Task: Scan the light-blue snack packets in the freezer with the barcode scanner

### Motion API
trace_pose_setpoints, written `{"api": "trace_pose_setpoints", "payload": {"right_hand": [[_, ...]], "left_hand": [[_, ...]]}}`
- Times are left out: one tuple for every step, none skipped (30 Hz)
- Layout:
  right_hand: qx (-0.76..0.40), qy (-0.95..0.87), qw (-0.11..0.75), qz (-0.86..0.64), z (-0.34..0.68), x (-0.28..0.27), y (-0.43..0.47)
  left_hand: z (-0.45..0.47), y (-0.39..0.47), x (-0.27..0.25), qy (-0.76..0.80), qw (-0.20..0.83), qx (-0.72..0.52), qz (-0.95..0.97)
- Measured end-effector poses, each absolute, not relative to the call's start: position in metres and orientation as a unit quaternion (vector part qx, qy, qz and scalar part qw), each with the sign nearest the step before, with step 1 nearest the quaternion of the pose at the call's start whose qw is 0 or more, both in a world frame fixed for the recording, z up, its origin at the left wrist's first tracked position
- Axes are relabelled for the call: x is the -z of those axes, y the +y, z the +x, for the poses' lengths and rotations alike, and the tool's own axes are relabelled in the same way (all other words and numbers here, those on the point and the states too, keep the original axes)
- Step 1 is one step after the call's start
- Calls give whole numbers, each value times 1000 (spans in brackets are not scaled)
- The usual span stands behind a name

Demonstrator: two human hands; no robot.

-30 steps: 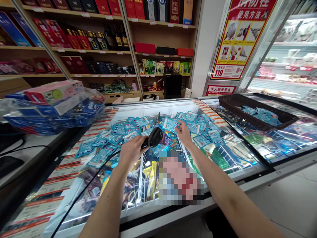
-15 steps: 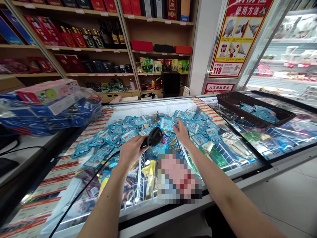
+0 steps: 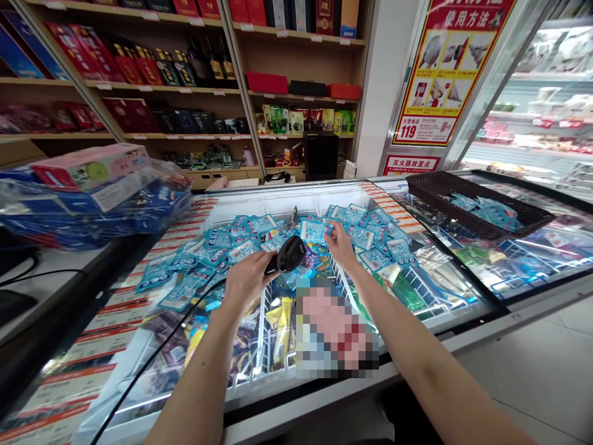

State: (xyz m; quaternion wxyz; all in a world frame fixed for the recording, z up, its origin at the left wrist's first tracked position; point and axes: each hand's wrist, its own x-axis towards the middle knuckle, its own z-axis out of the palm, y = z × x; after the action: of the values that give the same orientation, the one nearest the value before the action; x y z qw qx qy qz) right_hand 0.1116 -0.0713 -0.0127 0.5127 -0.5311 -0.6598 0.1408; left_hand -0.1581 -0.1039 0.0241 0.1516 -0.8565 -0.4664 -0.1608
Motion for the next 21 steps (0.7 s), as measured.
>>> {"api": "trace_pose_setpoints", "payload": {"right_hand": [[-138,-660,511,-534,111,12,-72],[-133,-659,509,-538,111,12,-73],[-125,-657,509,-542,110,11,-73],[-116,-654,510,-547,109,10,-75],[-105,-650,512,-551,109,9,-76],[-95,-647,515,-554,108,7,-78],[-84,-644,519,-556,107,6,-80],[-70,-641,523,-558,107,5,-81],[-53,-637,528,-560,108,3,-83],[-34,-632,531,-563,109,2,-84],[-15,-624,534,-570,111,1,-85],[4,-612,534,-583,113,0,-85],[19,-597,530,-602,117,-1,-86],[30,-580,521,-626,121,-2,-86],[40,-562,509,-651,125,-3,-86],[50,-546,493,-675,131,-4,-86],[64,-535,476,-695,136,-5,-86],[82,-529,460,-708,141,-6,-87],[99,-524,445,-720,146,-7,-87],[113,-517,430,-732,151,-8,-89],[125,-509,416,-743,155,-8,-90]], "left_hand": [[-158,-104,-24,-466,154,160,-856],[-158,-104,-24,-467,155,159,-856],[-158,-103,-24,-467,156,158,-856],[-158,-103,-24,-469,156,156,-855],[-158,-103,-24,-470,156,155,-855],[-159,-103,-24,-471,157,153,-854],[-159,-103,-24,-472,157,152,-854],[-159,-103,-24,-471,159,151,-855],[-159,-103,-24,-470,161,151,-855],[-159,-103,-24,-469,163,152,-855],[-160,-103,-24,-469,165,153,-854],[-160,-103,-25,-470,166,155,-853],[-161,-103,-25,-472,168,155,-852],[-161,-103,-25,-472,168,156,-851],[-161,-103,-25,-472,169,156,-851],[-162,-102,-25,-471,169,156,-852],[-163,-102,-25,-470,170,155,-852],[-163,-102,-25,-470,171,154,-852],[-164,-101,-25,-470,171,154,-852],[-165,-101,-25,-470,172,153,-852],[-166,-101,-25,-470,173,153,-852]]}}
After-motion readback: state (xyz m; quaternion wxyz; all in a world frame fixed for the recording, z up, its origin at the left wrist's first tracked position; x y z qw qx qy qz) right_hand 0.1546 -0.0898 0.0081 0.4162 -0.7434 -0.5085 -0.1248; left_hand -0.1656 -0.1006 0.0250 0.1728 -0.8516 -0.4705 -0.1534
